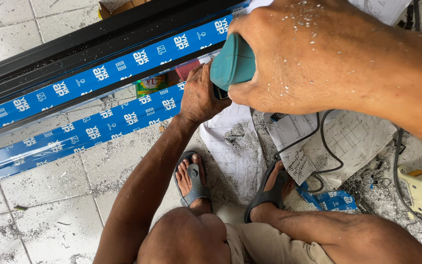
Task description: The person uses a drill to make holes in metal window frames, adjusts the position of the frames, and applies small components to the ends by hand.
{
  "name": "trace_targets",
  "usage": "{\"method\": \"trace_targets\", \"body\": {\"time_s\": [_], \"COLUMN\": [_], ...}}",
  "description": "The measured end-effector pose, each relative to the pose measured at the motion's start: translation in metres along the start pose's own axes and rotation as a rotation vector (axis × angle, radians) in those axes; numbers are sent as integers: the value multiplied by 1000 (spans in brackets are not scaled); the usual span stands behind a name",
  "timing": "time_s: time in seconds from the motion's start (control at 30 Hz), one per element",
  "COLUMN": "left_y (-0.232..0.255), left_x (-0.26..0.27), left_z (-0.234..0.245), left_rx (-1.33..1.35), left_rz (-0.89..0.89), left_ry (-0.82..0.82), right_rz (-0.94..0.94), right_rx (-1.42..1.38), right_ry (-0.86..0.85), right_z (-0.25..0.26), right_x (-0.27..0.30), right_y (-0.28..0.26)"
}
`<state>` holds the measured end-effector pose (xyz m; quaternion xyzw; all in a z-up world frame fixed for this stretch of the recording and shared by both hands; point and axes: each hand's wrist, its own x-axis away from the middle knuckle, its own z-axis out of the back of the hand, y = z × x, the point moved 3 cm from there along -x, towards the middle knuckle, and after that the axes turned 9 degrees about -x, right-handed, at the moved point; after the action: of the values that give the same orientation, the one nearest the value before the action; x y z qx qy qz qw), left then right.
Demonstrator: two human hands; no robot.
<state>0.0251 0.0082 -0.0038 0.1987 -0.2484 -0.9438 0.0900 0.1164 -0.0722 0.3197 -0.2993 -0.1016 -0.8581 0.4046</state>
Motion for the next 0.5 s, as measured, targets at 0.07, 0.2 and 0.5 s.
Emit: {"method": "trace_targets", "body": {"time_s": [0.07,0.2,0.5], "left_y": [1,0,5], "left_x": [0,0,-1], "left_z": [1,1,7], "left_rx": [14,15,12], "left_rz": [-18,-56,-99], "left_ry": [22,62,76], "right_rz": [23,127,157], "right_rx": [-4,-33,-23], "right_ry": [10,82,128], "right_z": [-3,-14,-20], "right_x": [-3,-15,-20], "right_y": [1,4,9]}}
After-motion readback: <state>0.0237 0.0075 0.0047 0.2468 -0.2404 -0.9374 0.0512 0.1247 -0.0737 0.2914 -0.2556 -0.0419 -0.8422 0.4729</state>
